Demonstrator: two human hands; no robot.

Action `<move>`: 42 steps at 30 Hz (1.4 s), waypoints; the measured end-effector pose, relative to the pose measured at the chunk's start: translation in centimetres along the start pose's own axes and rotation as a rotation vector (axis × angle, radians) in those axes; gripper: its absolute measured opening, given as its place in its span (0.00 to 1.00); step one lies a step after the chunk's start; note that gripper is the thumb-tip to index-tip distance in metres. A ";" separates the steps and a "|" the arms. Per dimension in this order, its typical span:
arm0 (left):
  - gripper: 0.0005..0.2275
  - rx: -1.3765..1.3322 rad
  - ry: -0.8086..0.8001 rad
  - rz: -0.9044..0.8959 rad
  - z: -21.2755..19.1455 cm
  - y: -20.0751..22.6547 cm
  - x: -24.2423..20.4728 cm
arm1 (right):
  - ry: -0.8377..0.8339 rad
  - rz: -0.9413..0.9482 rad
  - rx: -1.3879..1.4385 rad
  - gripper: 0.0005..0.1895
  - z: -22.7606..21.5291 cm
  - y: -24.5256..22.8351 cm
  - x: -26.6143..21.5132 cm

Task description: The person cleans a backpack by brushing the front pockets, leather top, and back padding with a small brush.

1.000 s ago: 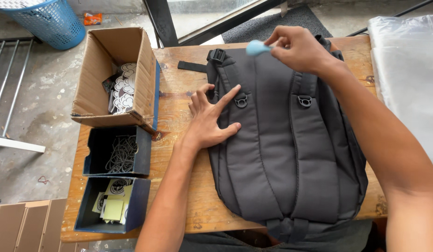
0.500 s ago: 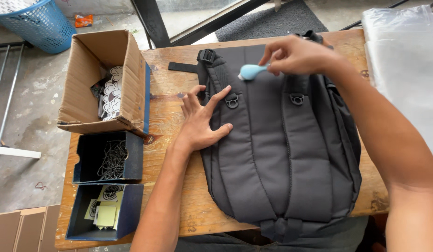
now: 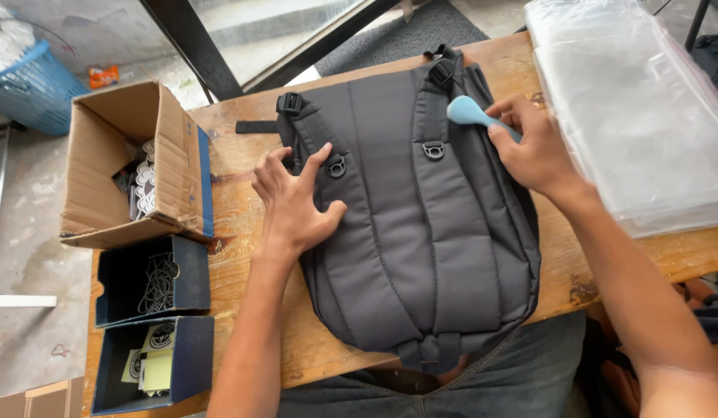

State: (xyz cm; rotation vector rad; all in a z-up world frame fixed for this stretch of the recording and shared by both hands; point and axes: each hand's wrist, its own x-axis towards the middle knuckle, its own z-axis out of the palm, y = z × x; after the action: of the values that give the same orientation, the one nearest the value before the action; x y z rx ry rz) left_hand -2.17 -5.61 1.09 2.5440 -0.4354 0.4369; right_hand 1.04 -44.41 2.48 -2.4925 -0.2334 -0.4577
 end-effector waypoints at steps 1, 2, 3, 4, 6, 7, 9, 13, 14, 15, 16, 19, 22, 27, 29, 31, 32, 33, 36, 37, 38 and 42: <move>0.34 0.074 0.123 0.067 -0.1 1.0 0.0 | 0.039 0.037 0.144 0.11 0.6 0.8 -0.7; 0.31 0.148 0.247 0.135 -0.2 2.1 0.0 | 0.078 0.074 0.289 0.10 1.3 1.7 -1.4; 0.31 0.148 0.243 0.146 -0.2 3.6 0.5 | 0.087 0.080 0.290 0.10 1.6 1.5 -1.6; 0.21 -0.032 0.248 0.150 -0.1 5.1 1.1 | 0.119 0.045 0.295 0.10 2.0 1.3 -1.8; 0.13 -0.217 0.235 0.150 0.1 8.4 1.8 | 0.148 0.025 0.297 0.10 2.5 1.3 -2.2; 0.11 -0.259 0.039 0.015 0.2 10.3 2.3 | 0.158 0.021 0.298 0.10 2.6 1.5 -2.3; 0.15 -0.296 -0.160 -0.114 0.5 13.5 3.4 | 0.170 0.019 0.299 0.09 2.6 1.6 -2.4; 0.46 -0.014 -0.600 -0.216 1.0 18.2 5.4 | 0.165 -0.019 0.291 0.10 2.0 1.0 -2.7; 0.50 0.030 -0.664 -0.231 0.9 19.2 5.8 | 0.160 -0.027 0.301 0.10 2.0 0.8 -2.7; 0.50 0.033 -0.668 -0.227 1.7 18.9 5.9 | 0.163 -0.021 0.302 0.10 1.9 0.6 -2.8; 0.51 0.073 -0.678 -0.244 2.4 18.7 6.1 | 0.156 -0.019 0.306 0.09 1.9 0.3 -2.9; 0.52 0.117 -0.711 -0.284 1.4 17.9 6.6 | 0.143 -0.018 0.277 0.10 1.5 -0.6 -3.1; 0.50 0.145 -0.695 -0.322 -1.5 17.1 6.8 | 0.126 -0.026 0.241 0.11 1.1 -0.8 -3.1; 0.39 0.007 -0.682 -0.354 -1.9 12.2 6.1 | 0.094 -0.037 0.162 0.11 1.3 -0.6 -3.3; 0.34 -0.290 -0.669 -0.393 -2.6 10.9 5.8 | 0.085 -0.102 0.111 0.10 0.9 -0.7 -3.5; 0.34 -0.391 -0.667 -0.402 -3.2 9.9 5.2 | 0.096 -0.123 0.117 0.11 -0.4 -2.3 -3.4; 0.35 -0.490 -0.663 -0.412 -3.4 9.4 4.9 | 0.107 -0.143 0.125 0.13 -1.1 -3.0 -3.3; 0.35 -0.491 -0.663 -0.408 -2.8 8.4 4.7 | 0.110 -0.144 0.123 0.13 -1.7 -3.7 -3.7; 0.33 -0.717 -0.655 -0.342 -1.3 6.2 4.2 | 0.069 -0.146 0.063 0.13 -3.5 -6.9 -5.2; 0.32 -0.733 -0.657 -0.320 -1.0 5.9 4.1 | -0.068 -0.194 0.136 0.13 -4.2 -8.6 -6.0; 0.32 -0.749 -0.659 -0.298 -0.7 5.6 4.0 | -0.204 -0.244 0.208 0.14 -5.0 -10.3 -6.7; 0.32 -0.739 -0.649 -0.254 -0.1 5.9 3.4 | -0.582 -0.245 0.218 0.15 -4.8 -9.6 -6.1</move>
State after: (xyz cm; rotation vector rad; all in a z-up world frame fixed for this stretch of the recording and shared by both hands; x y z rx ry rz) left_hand -1.38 -11.08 5.08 1.9067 -0.3914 -0.5715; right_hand -8.48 -39.79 8.85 -2.3293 -0.7772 0.2063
